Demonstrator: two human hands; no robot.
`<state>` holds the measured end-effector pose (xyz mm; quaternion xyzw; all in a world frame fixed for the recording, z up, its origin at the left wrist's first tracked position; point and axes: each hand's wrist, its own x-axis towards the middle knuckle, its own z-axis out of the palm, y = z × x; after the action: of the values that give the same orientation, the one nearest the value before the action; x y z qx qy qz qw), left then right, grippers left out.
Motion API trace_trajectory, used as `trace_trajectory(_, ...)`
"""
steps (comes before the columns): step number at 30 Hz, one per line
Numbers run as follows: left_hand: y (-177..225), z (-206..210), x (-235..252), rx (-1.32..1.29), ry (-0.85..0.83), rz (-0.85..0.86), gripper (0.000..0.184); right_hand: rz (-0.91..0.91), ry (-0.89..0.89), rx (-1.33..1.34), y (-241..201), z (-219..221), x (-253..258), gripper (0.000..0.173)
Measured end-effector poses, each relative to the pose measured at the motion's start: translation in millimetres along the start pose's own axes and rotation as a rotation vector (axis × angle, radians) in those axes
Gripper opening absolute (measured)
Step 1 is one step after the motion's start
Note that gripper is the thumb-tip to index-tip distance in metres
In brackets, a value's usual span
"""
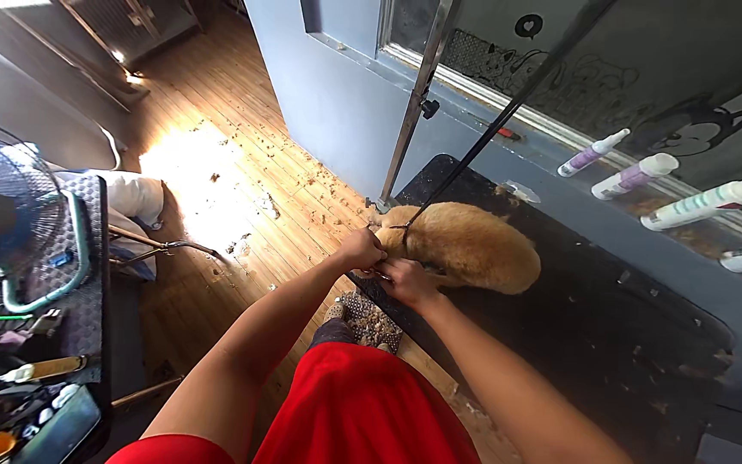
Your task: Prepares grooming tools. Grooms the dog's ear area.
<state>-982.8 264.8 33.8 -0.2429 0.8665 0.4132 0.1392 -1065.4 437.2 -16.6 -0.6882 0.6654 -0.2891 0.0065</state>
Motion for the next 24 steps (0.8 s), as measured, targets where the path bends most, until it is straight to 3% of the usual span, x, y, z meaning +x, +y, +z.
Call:
trace_trajectory(4, -6, 0, 8, -0.071, -0.005, 0.007, 0.022, 0.274, 0.119, -0.027, -19, 17, -11, 0.013)
trace_trajectory(11, -2, 1, 12, -0.012, -0.006, -0.004, 0.023, 0.883, 0.239, 0.279, -53, 9, -2, 0.029)
trace_trajectory(15, 3, 1, 12, 0.013, 0.003, -0.079, 0.026, 1.122, 0.470, 0.718, -52, -17, -10, 0.031)
trace_trajectory(19, -1, 2, 15, 0.059, 0.004, -0.076, 0.026, 1.320, 0.653, 1.459, -46, -50, -26, 0.020)
trace_trajectory(22, 4, 7, 8, 0.088, 0.041, -0.048, 0.022, 1.314, 0.676, 1.764, -47, -63, -42, 0.018)
trace_trajectory(24, 14, 9, -11, 0.006, 0.158, -0.010, 0.021, 1.278, 0.706, 1.855, -52, -67, -51, 0.018)
